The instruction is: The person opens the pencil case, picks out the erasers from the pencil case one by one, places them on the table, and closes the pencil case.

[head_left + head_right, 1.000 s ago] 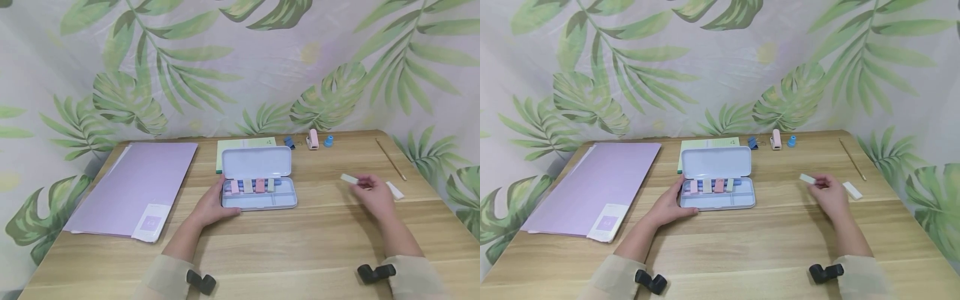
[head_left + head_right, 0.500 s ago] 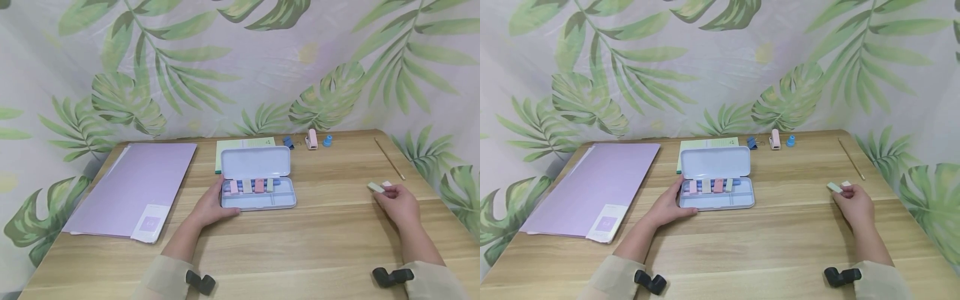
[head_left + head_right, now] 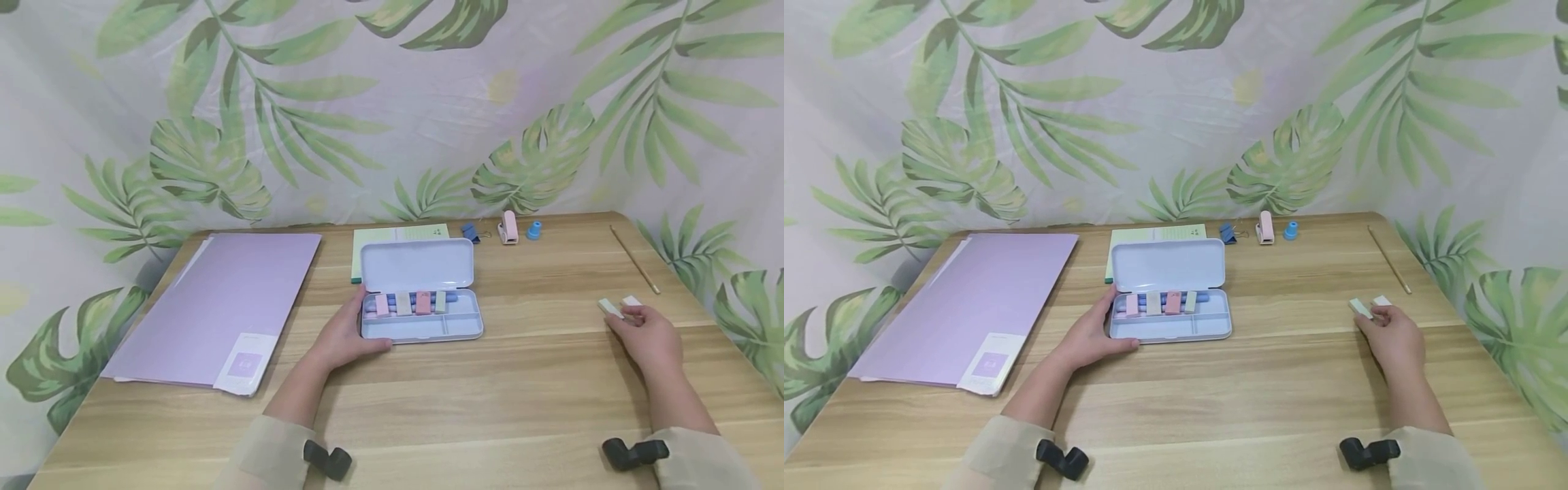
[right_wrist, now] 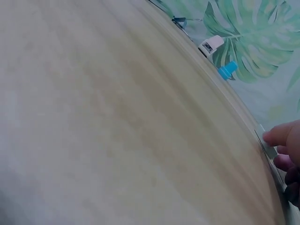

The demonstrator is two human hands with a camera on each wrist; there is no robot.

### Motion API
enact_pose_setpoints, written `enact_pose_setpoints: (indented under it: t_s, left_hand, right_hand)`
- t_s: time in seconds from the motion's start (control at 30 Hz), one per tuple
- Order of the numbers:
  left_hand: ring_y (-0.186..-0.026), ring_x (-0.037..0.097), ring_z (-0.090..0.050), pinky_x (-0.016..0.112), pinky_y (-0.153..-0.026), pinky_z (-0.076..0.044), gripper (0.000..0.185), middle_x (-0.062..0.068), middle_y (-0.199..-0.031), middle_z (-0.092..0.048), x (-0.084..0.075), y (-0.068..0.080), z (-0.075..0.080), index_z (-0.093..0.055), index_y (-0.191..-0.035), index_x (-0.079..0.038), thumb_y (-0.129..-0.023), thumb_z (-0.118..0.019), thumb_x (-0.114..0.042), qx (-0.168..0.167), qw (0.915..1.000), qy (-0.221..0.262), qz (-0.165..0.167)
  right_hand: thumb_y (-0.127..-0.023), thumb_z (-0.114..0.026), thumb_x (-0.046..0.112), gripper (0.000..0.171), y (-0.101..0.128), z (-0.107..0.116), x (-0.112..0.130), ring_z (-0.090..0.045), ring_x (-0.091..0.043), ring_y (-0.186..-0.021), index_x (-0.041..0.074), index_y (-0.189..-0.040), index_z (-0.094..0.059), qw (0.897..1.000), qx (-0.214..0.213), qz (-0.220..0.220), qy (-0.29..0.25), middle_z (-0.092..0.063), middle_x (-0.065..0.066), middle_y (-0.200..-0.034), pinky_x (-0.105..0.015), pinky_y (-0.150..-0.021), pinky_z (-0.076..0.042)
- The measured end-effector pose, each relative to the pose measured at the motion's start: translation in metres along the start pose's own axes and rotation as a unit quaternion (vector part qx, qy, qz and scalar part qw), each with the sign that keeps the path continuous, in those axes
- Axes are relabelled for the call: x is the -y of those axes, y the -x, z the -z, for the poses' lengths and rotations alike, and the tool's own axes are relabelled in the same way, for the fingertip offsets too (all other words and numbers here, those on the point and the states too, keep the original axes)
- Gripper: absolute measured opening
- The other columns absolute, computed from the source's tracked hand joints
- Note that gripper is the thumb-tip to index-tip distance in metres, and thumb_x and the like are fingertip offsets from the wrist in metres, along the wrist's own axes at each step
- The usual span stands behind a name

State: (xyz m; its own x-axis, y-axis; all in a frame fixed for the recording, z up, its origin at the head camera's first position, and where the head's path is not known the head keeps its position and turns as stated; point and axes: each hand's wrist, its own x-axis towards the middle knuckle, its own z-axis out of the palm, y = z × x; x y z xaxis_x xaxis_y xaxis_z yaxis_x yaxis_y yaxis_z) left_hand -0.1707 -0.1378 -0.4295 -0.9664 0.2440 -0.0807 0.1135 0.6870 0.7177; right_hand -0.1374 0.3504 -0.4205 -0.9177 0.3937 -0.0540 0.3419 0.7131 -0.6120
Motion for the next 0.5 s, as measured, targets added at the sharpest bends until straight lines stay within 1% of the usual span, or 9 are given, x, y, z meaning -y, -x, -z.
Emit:
enact_pose_setpoints:
  t_s: [0.07,0.1,0.17,0.27,0.37,0.5]
  left_hand:
    - [-0.149,0.034,-0.025,0.050,-0.119,-0.028,0.125,0.015,-0.163,-0.021,0.000,0.000,0.000,-0.006,-0.159,-0.011,-0.069,-0.085,-0.046,0.000,1.0000,-0.002,0.000]
    - [-0.149,0.034,-0.025,0.050,-0.119,-0.028,0.125,0.015,-0.163,-0.021,0.000,0.000,0.000,-0.006,-0.159,-0.011,-0.069,-0.085,-0.046,0.000,1.0000,-0.002,0.001]
    - [-0.149,0.034,-0.025,0.050,-0.119,-0.028,0.125,0.015,-0.163,-0.021,0.000,-0.001,0.001,-0.007,-0.159,-0.011,-0.069,-0.085,-0.046,0.000,1.0000,-0.002,0.002]
    - [-0.149,0.034,-0.025,0.050,-0.119,-0.028,0.124,0.014,-0.163,-0.021,0.000,0.000,0.001,-0.007,-0.159,-0.012,-0.069,-0.085,-0.046,0.000,1.0000,-0.001,0.002]
    - [-0.149,0.033,-0.025,0.050,-0.119,-0.028,0.124,0.014,-0.163,-0.021,0.000,0.000,0.001,-0.007,-0.159,-0.012,-0.068,-0.085,-0.046,0.000,1.0000,-0.002,0.001]
    - [-0.149,0.033,-0.025,0.049,-0.119,-0.028,0.124,0.013,-0.163,-0.022,-0.001,0.000,0.000,-0.007,-0.159,-0.011,-0.068,-0.085,-0.046,-0.001,1.0000,-0.001,-0.001]
  right_hand:
    - [-0.097,-0.053,0.043,0.059,0.001,-0.004,0.008,-0.059,-0.041,-0.098,-0.005,-0.130,-0.054,1.000,-0.007,0.016,-0.001,-0.062,-0.031,-0.118,-0.036,-0.071,-0.045]
    - [-0.097,-0.053,0.044,0.059,0.002,-0.006,0.013,-0.059,-0.037,-0.094,-0.004,-0.131,-0.054,1.000,-0.007,0.026,-0.003,-0.062,-0.029,-0.115,-0.033,-0.069,-0.043]
    - [-0.096,-0.055,0.045,0.058,0.003,-0.014,0.025,-0.057,-0.028,-0.089,-0.003,-0.131,-0.055,0.998,-0.004,0.058,-0.008,-0.062,-0.024,-0.108,-0.030,-0.067,-0.042]
    - [-0.096,-0.058,0.043,0.056,0.005,-0.030,0.049,-0.058,-0.026,-0.091,-0.001,-0.131,-0.056,0.993,0.026,0.112,-0.022,-0.064,-0.021,-0.107,-0.028,-0.070,-0.043]
    - [-0.095,-0.062,0.039,0.052,0.008,-0.052,0.077,-0.059,-0.025,-0.092,0.001,-0.130,-0.057,0.984,0.066,0.158,-0.038,-0.065,-0.018,-0.108,-0.028,-0.072,-0.047]
    - [-0.092,-0.067,0.034,0.048,0.015,-0.081,0.112,-0.060,-0.026,-0.096,0.004,-0.129,-0.060,0.971,0.113,0.203,-0.061,-0.065,-0.015,-0.109,-0.034,-0.079,-0.051]
